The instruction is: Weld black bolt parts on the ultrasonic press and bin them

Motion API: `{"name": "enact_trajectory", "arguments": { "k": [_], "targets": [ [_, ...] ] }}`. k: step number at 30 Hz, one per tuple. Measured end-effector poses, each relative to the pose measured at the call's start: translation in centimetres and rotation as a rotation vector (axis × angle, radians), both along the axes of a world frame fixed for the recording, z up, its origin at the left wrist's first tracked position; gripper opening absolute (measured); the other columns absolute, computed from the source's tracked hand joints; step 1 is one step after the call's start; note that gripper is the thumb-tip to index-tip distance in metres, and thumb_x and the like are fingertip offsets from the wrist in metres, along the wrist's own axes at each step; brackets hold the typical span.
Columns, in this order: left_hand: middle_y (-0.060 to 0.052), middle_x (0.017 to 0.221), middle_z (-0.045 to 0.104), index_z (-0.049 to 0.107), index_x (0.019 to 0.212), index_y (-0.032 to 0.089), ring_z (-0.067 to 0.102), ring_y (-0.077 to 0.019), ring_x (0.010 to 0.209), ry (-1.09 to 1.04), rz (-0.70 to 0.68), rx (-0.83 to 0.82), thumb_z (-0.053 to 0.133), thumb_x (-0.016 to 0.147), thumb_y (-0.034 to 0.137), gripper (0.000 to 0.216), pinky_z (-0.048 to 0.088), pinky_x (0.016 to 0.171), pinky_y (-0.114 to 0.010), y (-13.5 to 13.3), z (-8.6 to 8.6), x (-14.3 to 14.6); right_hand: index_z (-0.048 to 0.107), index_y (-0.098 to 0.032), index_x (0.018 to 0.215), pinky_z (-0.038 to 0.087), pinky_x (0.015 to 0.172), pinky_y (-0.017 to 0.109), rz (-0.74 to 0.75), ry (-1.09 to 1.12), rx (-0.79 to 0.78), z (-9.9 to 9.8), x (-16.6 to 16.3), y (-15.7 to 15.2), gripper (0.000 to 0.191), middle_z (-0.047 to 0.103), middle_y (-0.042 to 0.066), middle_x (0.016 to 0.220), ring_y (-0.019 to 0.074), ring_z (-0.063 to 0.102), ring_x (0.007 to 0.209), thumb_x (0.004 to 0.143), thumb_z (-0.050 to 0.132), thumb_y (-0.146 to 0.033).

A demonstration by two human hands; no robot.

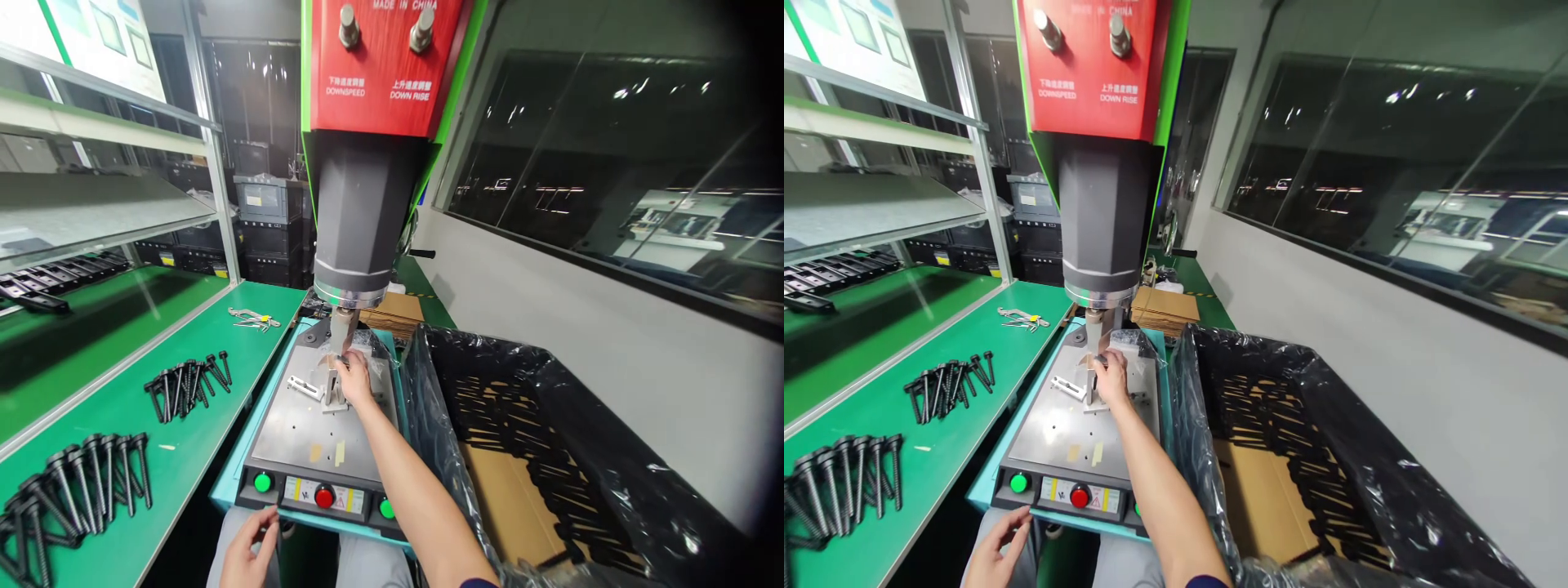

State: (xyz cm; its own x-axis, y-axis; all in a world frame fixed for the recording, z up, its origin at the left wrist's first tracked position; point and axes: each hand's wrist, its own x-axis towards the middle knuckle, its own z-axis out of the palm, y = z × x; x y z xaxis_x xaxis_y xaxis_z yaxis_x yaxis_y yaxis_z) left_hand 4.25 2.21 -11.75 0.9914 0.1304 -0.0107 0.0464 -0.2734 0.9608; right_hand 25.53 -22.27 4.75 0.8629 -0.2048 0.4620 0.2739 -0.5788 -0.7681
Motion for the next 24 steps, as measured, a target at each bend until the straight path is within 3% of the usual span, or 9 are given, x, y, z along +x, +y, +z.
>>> {"name": "enact_trajectory", "arguments": {
  "k": [7, 9, 14, 18, 21, 24],
  "targets": [
    [-0.007, 0.105, 0.074, 0.076, 0.098, 0.022, 0.071, -0.0248, 0.094, -0.067, -0.060, 0.037, 0.063, 0.078, 0.060, 0.045, 0.058, 0.087, -0.032, -0.4, 4.4, 2.8, 0.064, -0.021, 0.086, 0.046, 0.078, 0.036, 0.000, 0.065, 0.045, 2.1, -1.5, -0.9, 0.018, 0.067, 0.006, 0.084, 0.0258, 0.061, 0.083, 0.079, 0.063, -0.037],
    [-0.007, 0.106, 0.074, 0.074, 0.101, 0.022, 0.070, -0.0247, 0.097, -0.091, -0.094, 0.031, 0.060, 0.082, 0.056, 0.041, 0.057, 0.089, -0.034, -1.0, 5.7, 3.6, 0.063, -0.020, 0.082, 0.046, 0.072, 0.034, 0.014, 0.069, 0.141, 1.9, -3.3, -0.9, 0.020, 0.066, 0.004, 0.079, 0.0229, 0.060, 0.076, 0.076, 0.066, -0.039],
    [-0.009, 0.116, 0.069, 0.066, 0.117, 0.022, 0.066, -0.0225, 0.104, -0.148, -0.258, 0.030, 0.057, 0.087, 0.044, 0.038, 0.055, 0.090, -0.033, -3.1, 9.7, 3.1, 0.057, -0.020, 0.077, 0.037, 0.047, 0.025, 0.226, 0.263, 0.631, -1.3, -10.2, 2.4, 0.033, 0.054, -0.004, 0.060, 0.0145, 0.049, 0.051, 0.069, 0.074, -0.047],
    [-0.003, 0.084, 0.068, 0.068, 0.087, 0.020, 0.062, -0.0161, 0.079, -0.114, -0.412, 0.150, 0.055, 0.086, 0.030, 0.017, 0.050, 0.075, -0.026, -3.9, 11.3, 1.3, 0.058, -0.019, 0.079, 0.033, 0.041, 0.022, 0.314, 0.433, 0.768, -3.4, -14.1, 6.0, 0.042, 0.050, -0.006, 0.056, 0.0105, 0.042, 0.044, 0.066, 0.080, -0.053],
    [0.002, 0.067, 0.060, 0.061, 0.073, 0.019, 0.056, -0.0129, 0.063, 0.017, -0.312, 0.103, 0.055, 0.081, 0.025, 0.012, 0.045, 0.063, -0.023, -2.4, 10.8, 0.5, 0.062, -0.017, 0.095, 0.041, 0.045, 0.024, 0.390, 0.494, 0.777, -3.6, -15.0, 7.9, 0.055, 0.060, -0.001, 0.073, 0.0122, 0.051, 0.050, 0.063, 0.083, -0.056],
    [0.002, 0.068, 0.063, 0.062, 0.079, 0.018, 0.059, -0.0135, 0.063, 0.091, -0.048, 0.157, 0.054, 0.082, 0.031, 0.015, 0.046, 0.061, -0.023, 1.5, 10.7, 0.5, 0.059, -0.018, 0.115, 0.048, 0.053, 0.027, 0.455, 0.547, 0.752, -3.4, -15.3, 8.8, 0.068, 0.065, 0.006, 0.098, 0.0161, 0.060, 0.064, 0.067, 0.082, -0.060]
  ]
}}
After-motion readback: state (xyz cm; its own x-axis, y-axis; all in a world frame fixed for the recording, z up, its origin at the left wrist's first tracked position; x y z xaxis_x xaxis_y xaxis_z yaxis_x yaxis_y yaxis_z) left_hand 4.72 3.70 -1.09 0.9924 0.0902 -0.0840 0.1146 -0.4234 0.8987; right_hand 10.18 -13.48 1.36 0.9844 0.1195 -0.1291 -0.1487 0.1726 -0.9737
